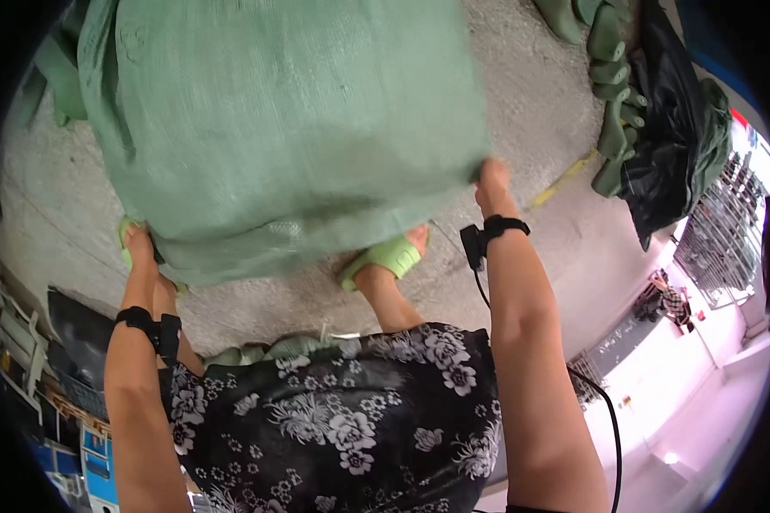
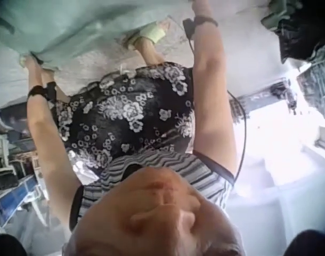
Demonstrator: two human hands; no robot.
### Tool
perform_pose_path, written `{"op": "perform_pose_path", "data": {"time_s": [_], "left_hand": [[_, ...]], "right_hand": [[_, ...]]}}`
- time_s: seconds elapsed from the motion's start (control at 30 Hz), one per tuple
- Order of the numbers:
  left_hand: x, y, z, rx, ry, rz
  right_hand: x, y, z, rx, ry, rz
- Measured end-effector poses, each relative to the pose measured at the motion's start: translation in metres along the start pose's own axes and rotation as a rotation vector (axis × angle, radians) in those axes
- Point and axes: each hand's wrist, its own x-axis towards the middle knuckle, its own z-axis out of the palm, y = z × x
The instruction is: The recorder organizes green plastic shoe lasts from a bag and floor onto a workbench in a shoe manufacturing facility.
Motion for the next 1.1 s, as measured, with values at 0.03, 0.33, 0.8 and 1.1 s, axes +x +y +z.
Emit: {"op": "perform_pose_path", "data": {"time_s": [0.03,0.33,0.8,1.1], "left_hand": [[-0.005,0.002,0.010,-0.012,-0.004,0.001],[-0.131,0.055,-0.099,0.241,-0.222,0.151],[-0.346,0.165,-0.377,-0.243,-0.292,0.262],[-0.379,0.142,-0.429,0.164,-0.385,0.501]], "right_hand": [[0.012,-0.003,-0.003,0.025,0.063,0.009],[-0.176,-0.037,-0.052,-0.279,-0.788,0.169],[-0.477,-0.254,-0.197,-0.538,-0.748,-0.672],[-0.498,-0.217,-0.245,-0.582,-0.780,-0.768]]}}
